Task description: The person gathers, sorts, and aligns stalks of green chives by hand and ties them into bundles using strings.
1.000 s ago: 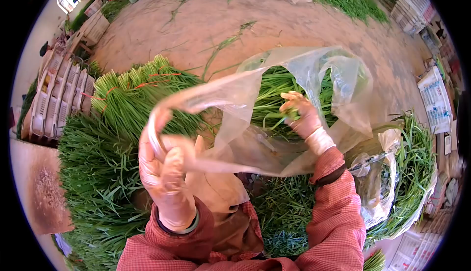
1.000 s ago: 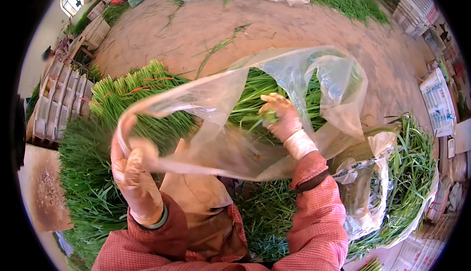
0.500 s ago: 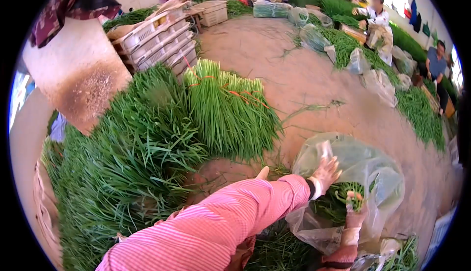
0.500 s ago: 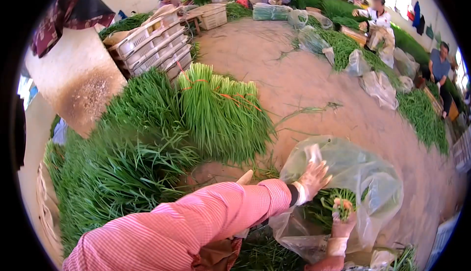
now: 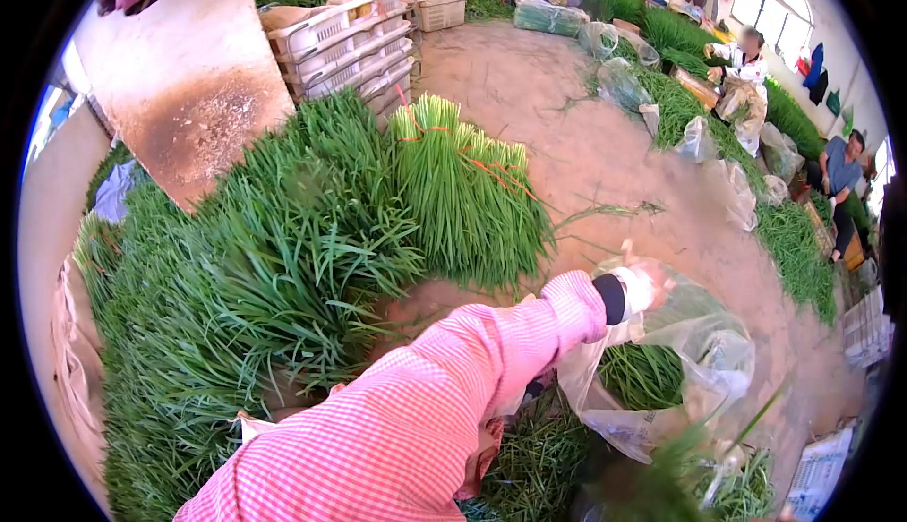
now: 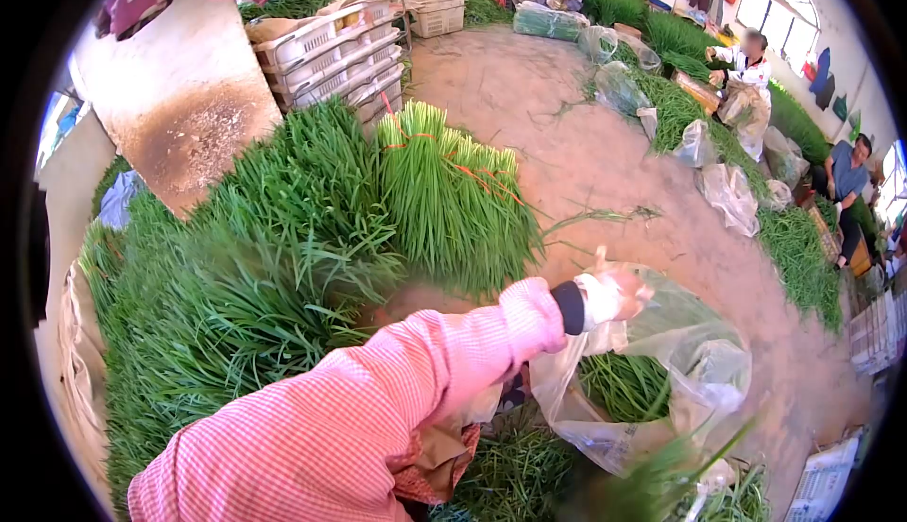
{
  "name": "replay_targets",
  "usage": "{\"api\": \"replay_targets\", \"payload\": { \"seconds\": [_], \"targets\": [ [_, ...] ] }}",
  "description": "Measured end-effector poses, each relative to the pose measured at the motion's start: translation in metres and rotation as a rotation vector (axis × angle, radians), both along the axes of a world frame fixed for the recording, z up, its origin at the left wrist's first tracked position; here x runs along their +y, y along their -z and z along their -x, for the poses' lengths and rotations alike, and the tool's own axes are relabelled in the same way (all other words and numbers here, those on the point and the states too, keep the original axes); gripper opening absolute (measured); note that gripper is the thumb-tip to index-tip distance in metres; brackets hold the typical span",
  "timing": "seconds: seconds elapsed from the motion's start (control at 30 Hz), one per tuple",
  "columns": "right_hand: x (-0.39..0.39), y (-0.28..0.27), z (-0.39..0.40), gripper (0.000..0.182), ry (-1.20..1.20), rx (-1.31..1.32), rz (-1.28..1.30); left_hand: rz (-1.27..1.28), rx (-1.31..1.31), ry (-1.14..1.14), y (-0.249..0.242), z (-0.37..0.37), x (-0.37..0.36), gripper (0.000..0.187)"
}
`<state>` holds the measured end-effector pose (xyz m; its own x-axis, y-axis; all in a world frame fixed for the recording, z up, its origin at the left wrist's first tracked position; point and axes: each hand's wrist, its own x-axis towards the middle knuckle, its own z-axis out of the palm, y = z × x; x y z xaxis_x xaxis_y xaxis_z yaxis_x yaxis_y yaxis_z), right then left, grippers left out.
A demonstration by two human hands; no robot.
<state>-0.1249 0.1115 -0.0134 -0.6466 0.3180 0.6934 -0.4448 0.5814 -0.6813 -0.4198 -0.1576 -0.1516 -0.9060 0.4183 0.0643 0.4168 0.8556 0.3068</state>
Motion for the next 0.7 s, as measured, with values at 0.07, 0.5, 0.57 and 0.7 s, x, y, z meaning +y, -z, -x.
{"api": "replay_targets", "payload": {
  "seconds": [0.07,0.5,0.57,0.7],
  "targets": [
    [-0.024,0.017,-0.011,0.031,-0.127,-0.166,0.14,-0.547,0.343,0.147,-0.041,-0.064,-0.003,0.053],
    [-0.089,0.029,-0.064,0.037,-0.195,-0.137,1.158,-0.862,-1.734,0.497,-0.052,-0.345,-0.01,0.067],
    [-0.046,0.051,-0.075,0.028,-0.199,-0.288,0.913,-0.672,-1.602,0.547,-0.047,-0.325,-0.021,0.058],
    [0.009,0.087,-0.077,0.012,0.579,-0.146,-0.342,-0.595,-1.433,0.506,-0.065,-0.297,-0.055,0.041]
  ]
}}
